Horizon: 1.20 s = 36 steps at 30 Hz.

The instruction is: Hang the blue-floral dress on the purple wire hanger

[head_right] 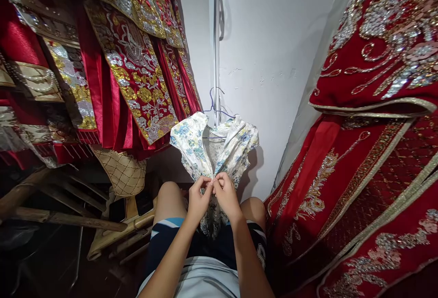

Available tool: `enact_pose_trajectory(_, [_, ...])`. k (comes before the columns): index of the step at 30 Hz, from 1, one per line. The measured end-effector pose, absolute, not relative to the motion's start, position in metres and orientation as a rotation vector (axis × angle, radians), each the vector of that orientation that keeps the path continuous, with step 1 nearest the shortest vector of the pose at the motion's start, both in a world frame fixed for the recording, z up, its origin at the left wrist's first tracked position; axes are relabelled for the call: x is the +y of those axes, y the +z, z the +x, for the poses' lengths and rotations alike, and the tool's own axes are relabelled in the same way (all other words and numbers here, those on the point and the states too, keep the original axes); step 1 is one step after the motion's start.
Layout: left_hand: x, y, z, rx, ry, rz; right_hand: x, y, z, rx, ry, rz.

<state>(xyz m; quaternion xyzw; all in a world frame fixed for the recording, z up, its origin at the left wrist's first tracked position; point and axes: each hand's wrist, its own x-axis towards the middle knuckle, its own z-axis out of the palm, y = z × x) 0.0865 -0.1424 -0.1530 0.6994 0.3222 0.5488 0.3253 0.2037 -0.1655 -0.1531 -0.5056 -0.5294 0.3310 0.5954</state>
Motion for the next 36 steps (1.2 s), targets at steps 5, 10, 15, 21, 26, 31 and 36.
enact_pose_trajectory(5, [-0.139, -0.152, 0.081, 0.849, 1.438, 1.847, -0.167, -0.15, 0.2, -1.268, 0.78, -1.106])
enact_pose_trajectory(10, [-0.144, -0.151, 0.084, 0.878, 1.424, 1.848, -0.169, -0.147, 0.199, -1.219, 0.614, -1.162])
enact_pose_trajectory(15, [-0.149, -0.147, 0.091, 0.862, 1.38, 1.835, -0.168, -0.156, 0.203, -1.207, 0.439, -1.214])
enact_pose_trajectory(21, [-0.145, -0.153, 0.084, 0.973, 1.371, 1.828, -0.125, -0.121, 0.228, -1.493, 0.064, -1.278])
enact_pose_trajectory(26, [-0.14, -0.159, 0.078, 1.015, 1.343, 1.868, -0.068, -0.03, 0.257, -1.845, -0.354, -1.386])
enact_pose_trajectory(31, [-0.144, -0.17, 0.084, 0.989, 1.302, 1.949, -0.037, 0.03, 0.274, -1.899, -0.596, -1.444])
enact_pose_trajectory(36, [-0.141, -0.179, 0.084, 0.899, 1.205, 2.001, -0.044, 0.037, 0.278, -1.86, -0.624, -1.454])
